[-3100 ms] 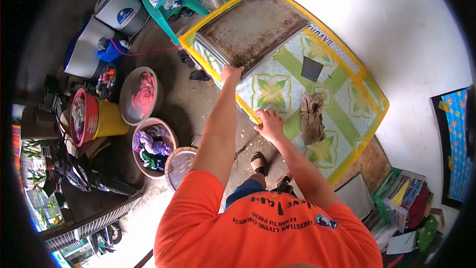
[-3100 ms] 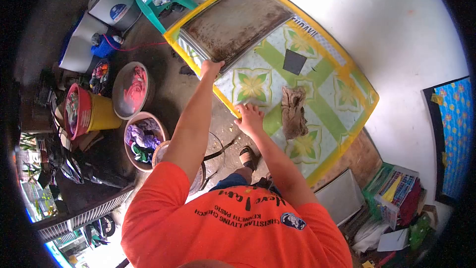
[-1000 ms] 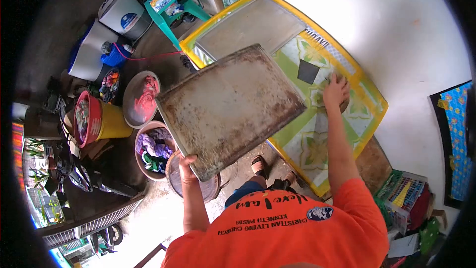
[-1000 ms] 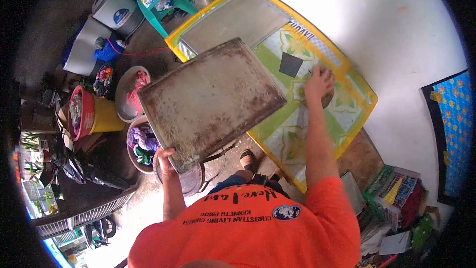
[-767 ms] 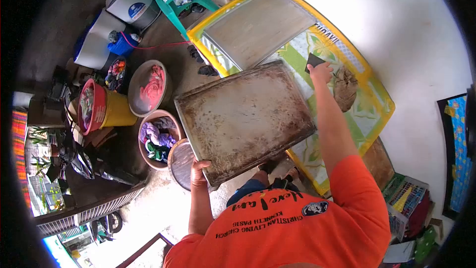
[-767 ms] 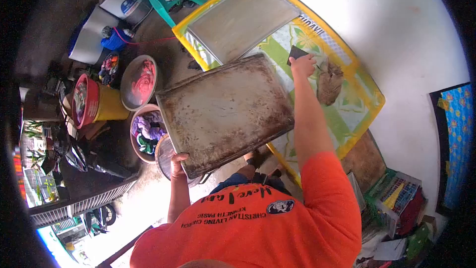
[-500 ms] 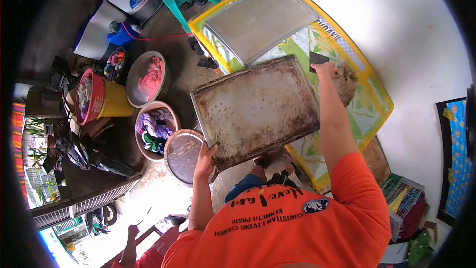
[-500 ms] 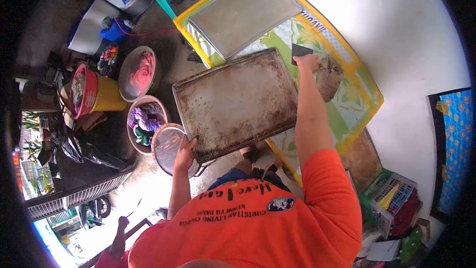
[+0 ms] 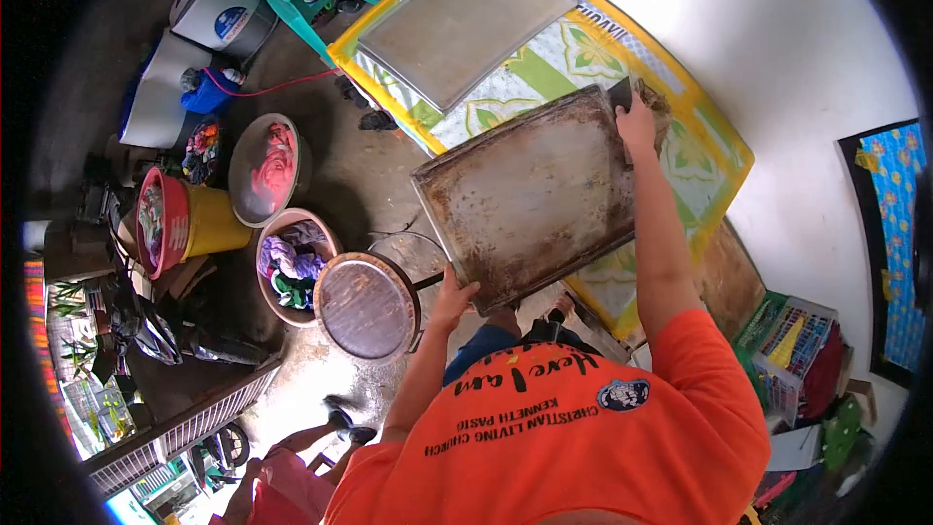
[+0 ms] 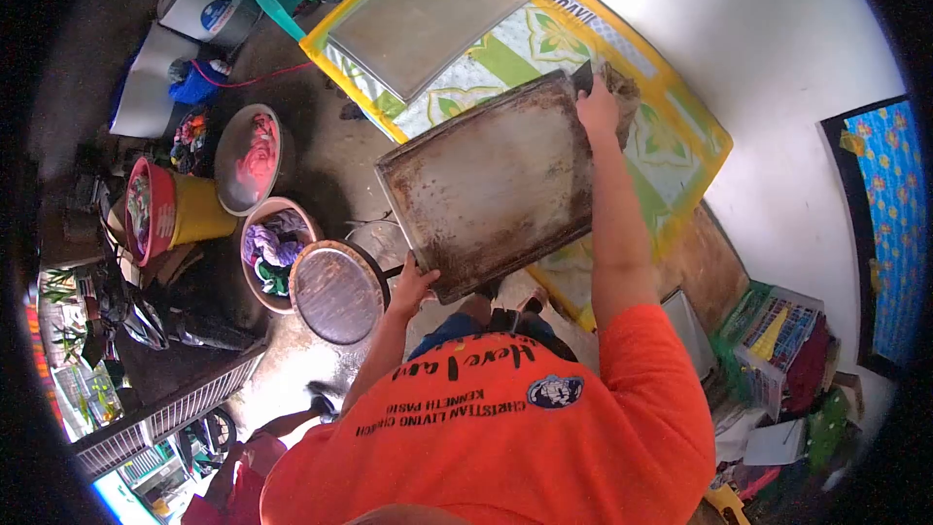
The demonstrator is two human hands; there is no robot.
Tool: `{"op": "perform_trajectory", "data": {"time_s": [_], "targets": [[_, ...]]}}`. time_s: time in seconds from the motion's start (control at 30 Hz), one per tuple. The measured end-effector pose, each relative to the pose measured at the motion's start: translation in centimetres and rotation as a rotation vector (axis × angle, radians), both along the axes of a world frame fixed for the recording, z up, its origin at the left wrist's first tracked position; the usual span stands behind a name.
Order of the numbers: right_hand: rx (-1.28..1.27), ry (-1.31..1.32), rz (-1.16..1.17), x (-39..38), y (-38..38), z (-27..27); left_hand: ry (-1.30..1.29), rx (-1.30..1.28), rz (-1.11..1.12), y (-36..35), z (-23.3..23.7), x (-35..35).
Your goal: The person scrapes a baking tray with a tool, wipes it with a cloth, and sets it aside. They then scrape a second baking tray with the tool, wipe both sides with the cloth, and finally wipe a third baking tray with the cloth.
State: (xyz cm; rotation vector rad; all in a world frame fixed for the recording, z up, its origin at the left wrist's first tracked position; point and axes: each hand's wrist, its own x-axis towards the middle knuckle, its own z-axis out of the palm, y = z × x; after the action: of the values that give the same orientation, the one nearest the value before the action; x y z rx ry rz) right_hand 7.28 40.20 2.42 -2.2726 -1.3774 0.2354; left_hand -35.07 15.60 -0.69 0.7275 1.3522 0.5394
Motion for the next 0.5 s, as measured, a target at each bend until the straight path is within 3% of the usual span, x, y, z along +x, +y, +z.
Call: {"op": "perform_trajectory", "data": {"time_s": [0.13, 0.2, 0.23, 0.27, 0.33, 0.43, 0.47, 0.5], "targets": [[-0.041, -0.250, 0.229, -6.1, -2.0, -0.7, -0.017, -0.022, 0.003, 0.4, 0.6, 1.7], [-0.153, -0.182, 0.392, -13.6, -4.2, -1.0, -0.052, -0.010, 0.013, 0.3, -1.4, 1.3], [-0.057, -0.070, 0.444, -17.6, -5.9, -1.5, -0.071, -0.005, 0.020, 0.1, -2.1, 1.2], [-0.188, -0.090, 0.550, -21.7, -7.5, -0.8, -0.060, -0.014, 0.015, 0.1, -1.7, 1.3], [-0.118, 0.132, 0.687, -26.6, -11.0, 1.6, -0.035, -0.026, 0.002, 0.6, -0.3, 1.5], [-0.112, 0.243, 0.510, -21.6, -8.7, -3.2, -0.018, -0.109, 0.010, 0.5, -1.1, 0.9], [-0.122, 0.275, 0.247, -18.0, -7.9, 0.0, -0.013, -0.083, 0.005, 0.4, -0.6, 0.9], [-0.164, 0.343, 0.169, -13.6, -6.7, 1.1, -0.010, -0.057, -0.002, 0.5, 0.2, 1.1]]}}
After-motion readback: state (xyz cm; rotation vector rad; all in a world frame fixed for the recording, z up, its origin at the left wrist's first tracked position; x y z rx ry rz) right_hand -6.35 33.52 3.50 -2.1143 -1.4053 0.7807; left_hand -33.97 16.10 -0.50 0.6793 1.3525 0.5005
